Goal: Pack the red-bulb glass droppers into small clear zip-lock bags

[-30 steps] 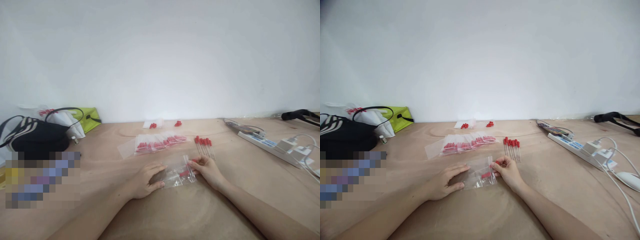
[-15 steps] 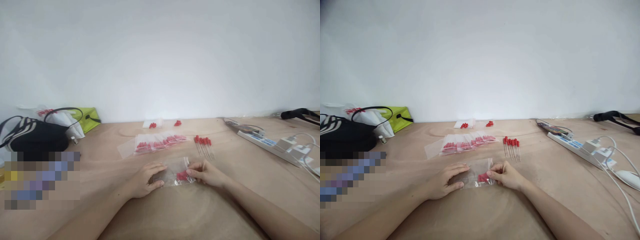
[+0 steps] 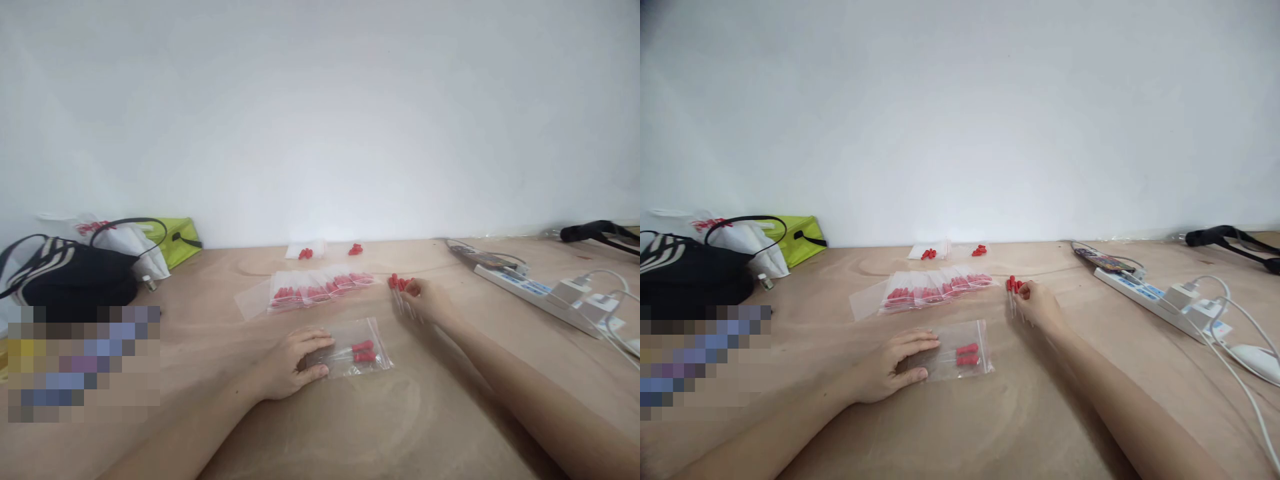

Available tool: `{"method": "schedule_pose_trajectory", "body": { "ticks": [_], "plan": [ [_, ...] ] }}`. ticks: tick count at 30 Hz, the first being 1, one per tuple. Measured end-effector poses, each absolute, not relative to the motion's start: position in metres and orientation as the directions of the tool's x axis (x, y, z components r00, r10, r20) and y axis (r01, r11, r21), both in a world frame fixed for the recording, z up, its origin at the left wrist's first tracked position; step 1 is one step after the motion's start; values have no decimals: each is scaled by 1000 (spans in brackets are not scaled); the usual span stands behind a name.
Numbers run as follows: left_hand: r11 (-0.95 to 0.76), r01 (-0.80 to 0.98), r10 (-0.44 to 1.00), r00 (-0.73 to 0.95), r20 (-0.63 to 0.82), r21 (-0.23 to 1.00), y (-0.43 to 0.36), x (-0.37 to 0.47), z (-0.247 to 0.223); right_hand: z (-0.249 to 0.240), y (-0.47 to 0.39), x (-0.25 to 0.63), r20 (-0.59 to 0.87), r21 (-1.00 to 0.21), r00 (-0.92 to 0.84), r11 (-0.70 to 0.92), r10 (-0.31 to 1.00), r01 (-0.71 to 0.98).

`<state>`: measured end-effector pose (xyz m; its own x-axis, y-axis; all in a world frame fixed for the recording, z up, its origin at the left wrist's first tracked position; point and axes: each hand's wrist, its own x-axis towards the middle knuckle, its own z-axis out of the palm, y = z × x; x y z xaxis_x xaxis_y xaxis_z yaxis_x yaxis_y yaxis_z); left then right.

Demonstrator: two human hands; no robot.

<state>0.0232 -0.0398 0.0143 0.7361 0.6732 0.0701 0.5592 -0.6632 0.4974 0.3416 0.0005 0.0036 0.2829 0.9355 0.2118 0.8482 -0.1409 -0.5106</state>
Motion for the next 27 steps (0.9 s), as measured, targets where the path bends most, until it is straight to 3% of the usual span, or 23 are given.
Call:
{"method": "schedule_pose_trajectory", "body": {
  "ticks": [3,6,15,17,19,22,24,27],
  "plan": [
    [-664,553,672,737,76,504,-40,23,15,10,20,343,127,-399,309,-237,942,886],
    [-665,545,670,738,85,510,-41,23,16,9,32,337,110,-371,329,-268,938,889],
    [-666,553,667,742,68,501,-42,25,20,16,30,334,91,-416,341,-275,936,867],
    [-672,546,664,744,78,500,-42,25,19,22,19,334,130,-477,299,-205,945,854],
    [-671,550,666,742,78,498,-41,24,17,24,4,332,219,-645,248,-51,944,762],
    [-674,545,664,743,86,498,-40,23,15,16,-21,323,312,-887,242,190,919,420],
    [-680,539,658,747,91,497,-40,23,15,7,-34,315,268,-950,247,213,931,229],
    [-682,540,657,749,88,494,-40,24,15,-4,-46,302,173,-984,206,160,963,79]
  ]
}}
